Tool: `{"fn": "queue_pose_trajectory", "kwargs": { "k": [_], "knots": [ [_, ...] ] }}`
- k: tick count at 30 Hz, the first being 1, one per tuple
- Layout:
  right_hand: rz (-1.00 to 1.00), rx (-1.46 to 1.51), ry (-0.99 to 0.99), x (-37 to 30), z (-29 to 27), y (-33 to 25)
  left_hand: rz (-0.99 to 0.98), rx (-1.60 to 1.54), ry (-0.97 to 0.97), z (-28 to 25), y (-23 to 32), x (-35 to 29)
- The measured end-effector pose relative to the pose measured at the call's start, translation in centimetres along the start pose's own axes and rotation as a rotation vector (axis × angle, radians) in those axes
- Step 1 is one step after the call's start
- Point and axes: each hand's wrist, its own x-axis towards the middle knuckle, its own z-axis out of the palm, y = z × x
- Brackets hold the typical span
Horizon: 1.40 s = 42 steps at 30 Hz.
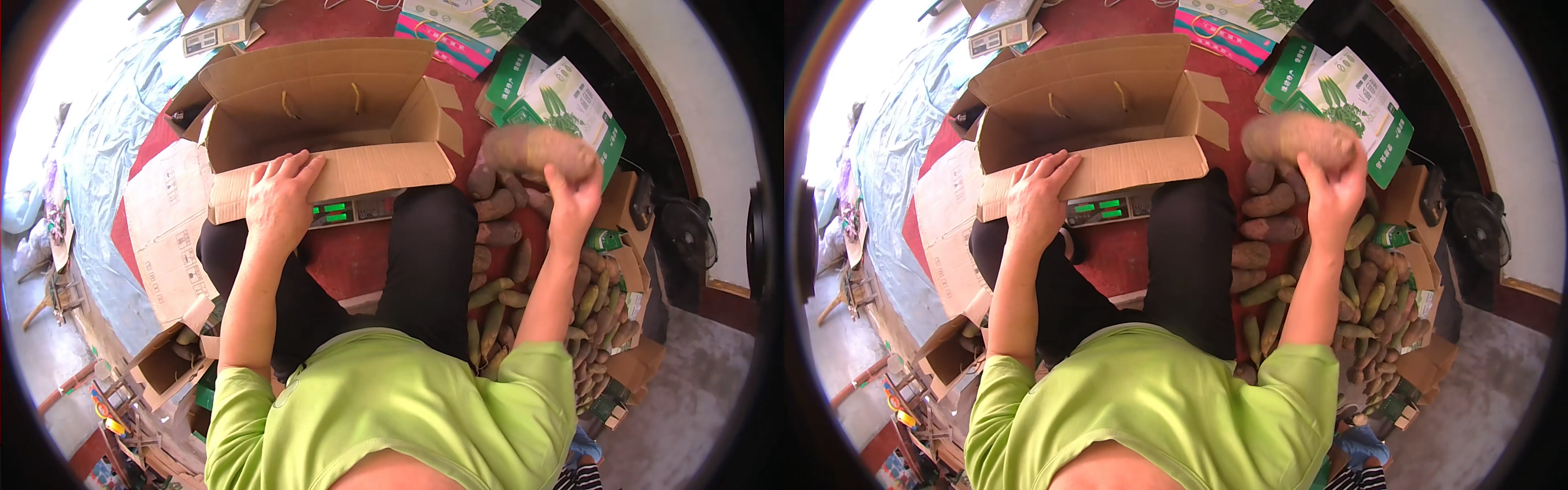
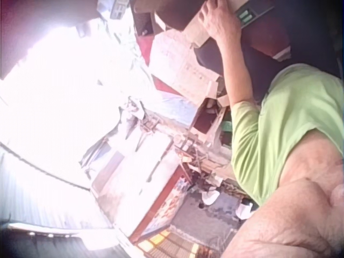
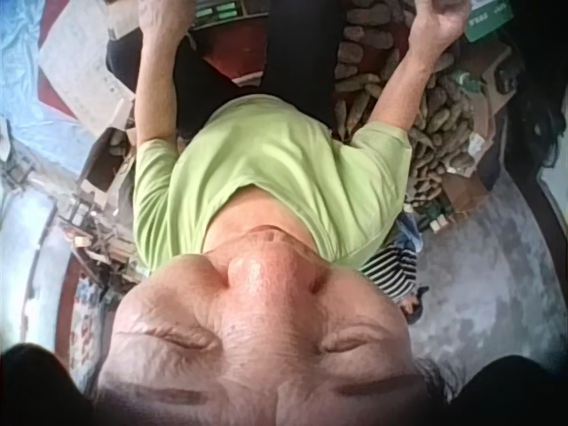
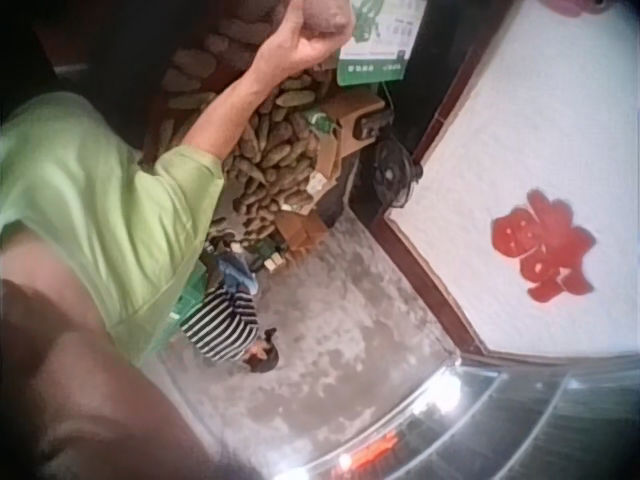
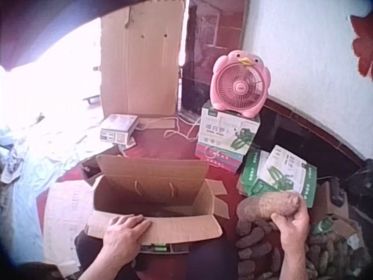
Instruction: Selecting sweet potatoes from a pile on the floor, placing them into cardboard boxes, and weighing the boxes on a digital scale.
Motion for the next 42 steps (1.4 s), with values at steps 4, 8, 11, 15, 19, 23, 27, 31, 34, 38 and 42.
{"fn": "queue_pose_trajectory", "kwargs": {
  "k": [4,8,11,15,19,23,27,31,34,38,42],
  "knots": [
    [-0.064,0.083,-0.192,4.5,5.4,-2.0,-0.006,0.000,-0.013,-0.1,0.0,-0.1],
    [-0.044,0.061,-0.412,6.0,12.0,0.1,0.006,-0.008,-0.026,-0.2,0.1,0.1],
    [-0.224,-0.158,-0.566,5.7,15.7,3.2,0.003,0.003,-0.024,0.0,0.1,0.1],
    [-0.159,-0.374,-0.768,5.4,18.6,5.6,0.012,0.006,-0.011,0.2,0.1,0.1],
    [-0.175,-0.764,-0.922,5.5,20.2,5.5,0.040,0.014,0.011,0.3,0.1,0.3],
    [-0.243,-0.549,-0.688,6.1,18.0,5.1,0.021,-0.034,-0.024,0.4,-0.2,0.3],
    [-0.061,-0.269,-0.487,5.3,11.3,4.8,-0.006,-0.050,-0.041,0.3,-0.4,0.3],
    [0.129,-0.179,-0.194,-0.6,3.4,9.3,-0.014,-0.087,-0.032,0.7,0.2,0.2],
    [0.367,-0.298,-0.080,-8.1,-2.6,15.3,0.000,-0.074,-0.023,0.5,0.2,0.1],
    [0.589,-0.633,-0.070,-22.1,-11.0,24.2,0.013,-0.051,-0.005,0.5,0.1,-0.1],
    [1.014,-0.897,-0.311,-40.8,-24.8,31.8,0.112,-0.130,0.036,2.7,-0.2,1.0]
  ]
}}
